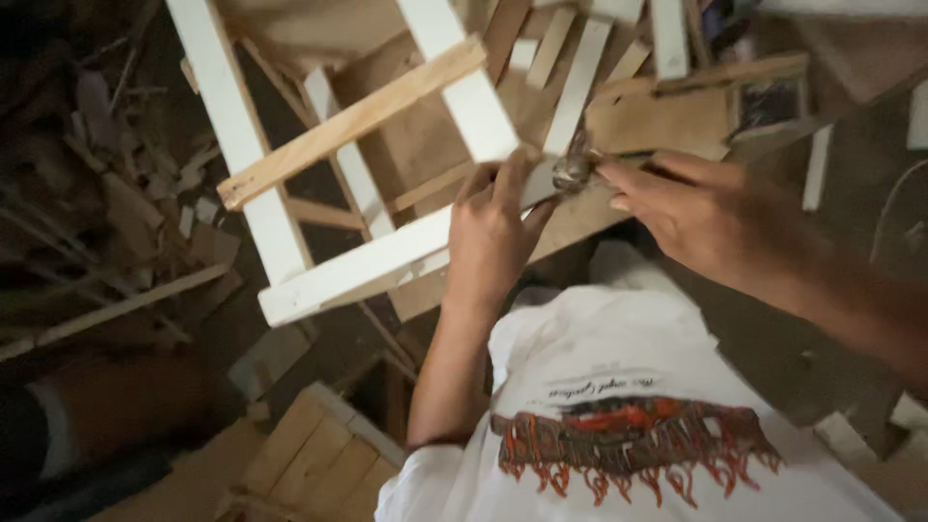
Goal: The person assembles a wooden frame by hammering nails into the joints of wooden slats.
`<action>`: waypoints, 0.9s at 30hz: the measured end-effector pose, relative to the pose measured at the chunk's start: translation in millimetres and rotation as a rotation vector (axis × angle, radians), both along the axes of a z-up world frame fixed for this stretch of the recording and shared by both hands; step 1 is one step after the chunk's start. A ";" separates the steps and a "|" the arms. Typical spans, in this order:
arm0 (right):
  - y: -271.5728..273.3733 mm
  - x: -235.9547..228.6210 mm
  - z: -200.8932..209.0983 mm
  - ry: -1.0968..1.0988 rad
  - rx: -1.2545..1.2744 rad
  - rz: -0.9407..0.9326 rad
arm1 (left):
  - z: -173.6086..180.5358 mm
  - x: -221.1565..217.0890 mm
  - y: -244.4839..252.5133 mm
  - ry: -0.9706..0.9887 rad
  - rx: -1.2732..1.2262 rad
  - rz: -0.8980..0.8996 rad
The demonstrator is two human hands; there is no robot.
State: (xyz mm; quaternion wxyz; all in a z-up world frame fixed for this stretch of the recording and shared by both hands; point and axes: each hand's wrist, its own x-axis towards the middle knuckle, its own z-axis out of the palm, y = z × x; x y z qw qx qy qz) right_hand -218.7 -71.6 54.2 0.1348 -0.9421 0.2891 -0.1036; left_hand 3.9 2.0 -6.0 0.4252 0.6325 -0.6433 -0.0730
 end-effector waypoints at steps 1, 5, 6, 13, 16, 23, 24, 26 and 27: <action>-3.6 -3.0 6.0 -0.157 -0.044 -0.025 | 0.8 -1.4 -3.0 0.007 0.002 0.009; -1.1 3.0 -6.9 -0.182 -0.080 0.010 | -3.9 -0.3 0.9 -0.007 0.011 0.019; -0.8 6.8 -12.7 -0.043 -0.076 0.042 | -5.1 0.3 -0.7 -0.018 -0.008 0.011; -2.0 -0.5 5.0 -0.259 -0.008 0.081 | -10.4 -0.8 -1.4 -0.051 -0.011 0.019; -0.3 -1.6 9.5 -0.238 -0.079 0.021 | -10.5 -4.5 -0.8 -0.012 -0.037 0.016; -11.5 -7.9 -5.4 -0.337 -0.195 0.060 | -3.6 0.2 -8.9 -0.040 -0.058 0.020; -6.7 -14.4 -0.1 -0.373 -0.215 0.049 | -6.1 -1.6 -5.5 -0.046 -0.053 0.029; -2.0 -10.8 7.0 -0.346 -0.228 0.111 | -8.7 -2.5 -1.8 -0.049 -0.042 0.042; -1.9 -5.8 10.2 -0.337 -0.242 0.143 | -8.1 -1.8 -2.3 -0.046 -0.036 0.046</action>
